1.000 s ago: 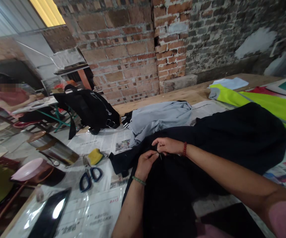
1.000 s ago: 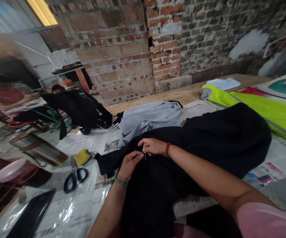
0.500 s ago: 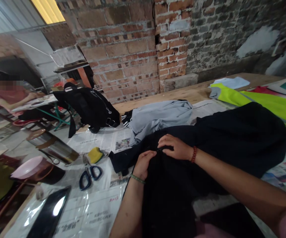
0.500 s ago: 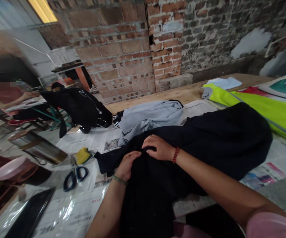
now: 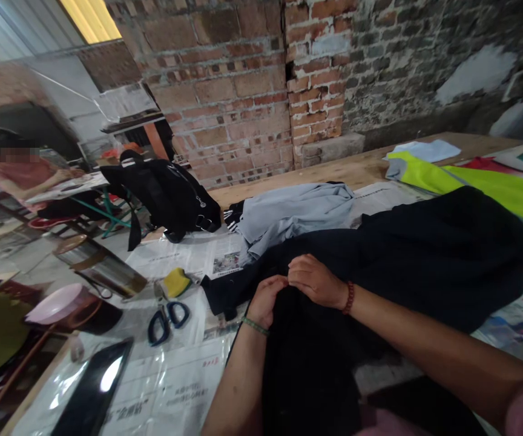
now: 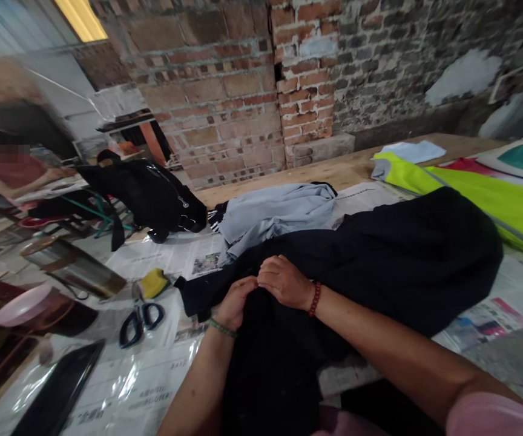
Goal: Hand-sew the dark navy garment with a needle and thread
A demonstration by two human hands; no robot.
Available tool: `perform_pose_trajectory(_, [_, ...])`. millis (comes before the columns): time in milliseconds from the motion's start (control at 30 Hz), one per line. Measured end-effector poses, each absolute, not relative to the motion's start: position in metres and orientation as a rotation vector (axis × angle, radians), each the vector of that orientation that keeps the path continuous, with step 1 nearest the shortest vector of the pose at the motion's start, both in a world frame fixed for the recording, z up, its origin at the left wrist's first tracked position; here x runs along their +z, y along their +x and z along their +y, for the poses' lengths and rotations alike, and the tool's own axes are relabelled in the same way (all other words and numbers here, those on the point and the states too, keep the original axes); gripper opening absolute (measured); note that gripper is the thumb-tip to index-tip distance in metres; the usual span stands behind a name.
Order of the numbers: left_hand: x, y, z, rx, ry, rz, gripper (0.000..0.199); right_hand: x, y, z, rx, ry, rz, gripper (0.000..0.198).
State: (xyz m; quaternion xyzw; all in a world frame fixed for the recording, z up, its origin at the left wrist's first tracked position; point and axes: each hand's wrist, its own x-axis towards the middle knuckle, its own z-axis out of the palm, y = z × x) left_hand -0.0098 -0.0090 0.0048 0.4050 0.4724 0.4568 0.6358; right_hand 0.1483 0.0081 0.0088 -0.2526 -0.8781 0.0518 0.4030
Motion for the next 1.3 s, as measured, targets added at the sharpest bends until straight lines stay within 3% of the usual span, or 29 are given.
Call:
perform_pose_trajectory(233, [0.001, -0.009, -0.008, 1.074, 0.876, 1.156, 0.009, 0.028, 0.145, -0.008, 0.219, -0.589, -2.093, 0.012])
perform_pose_trajectory(467, [0.001, -0.008, -0.008, 0.999, 0.839, 1.16, 0.013, 0.062, 0.141, 0.012, 1.307, -0.714, -1.453, 0.011])
perform_pose_trajectory(633, [0.001, -0.008, -0.008, 1.001, 0.822, 1.171, 0.013, 0.081, 0.156, 0.05, 1.675, -0.711, -1.089, 0.005])
perform_pose_trajectory(1033, [0.002, -0.01, -0.009, 1.017, 0.784, 1.169, 0.012, 0.083, 0.194, 0.099, 1.324, -0.727, -0.701, 0.018])
perform_pose_trajectory(1300, [-0.001, -0.011, -0.007, 1.038, 0.783, 1.182, 0.01, 0.093, 0.215, 0.107, 1.116, -0.755, -0.679, 0.016])
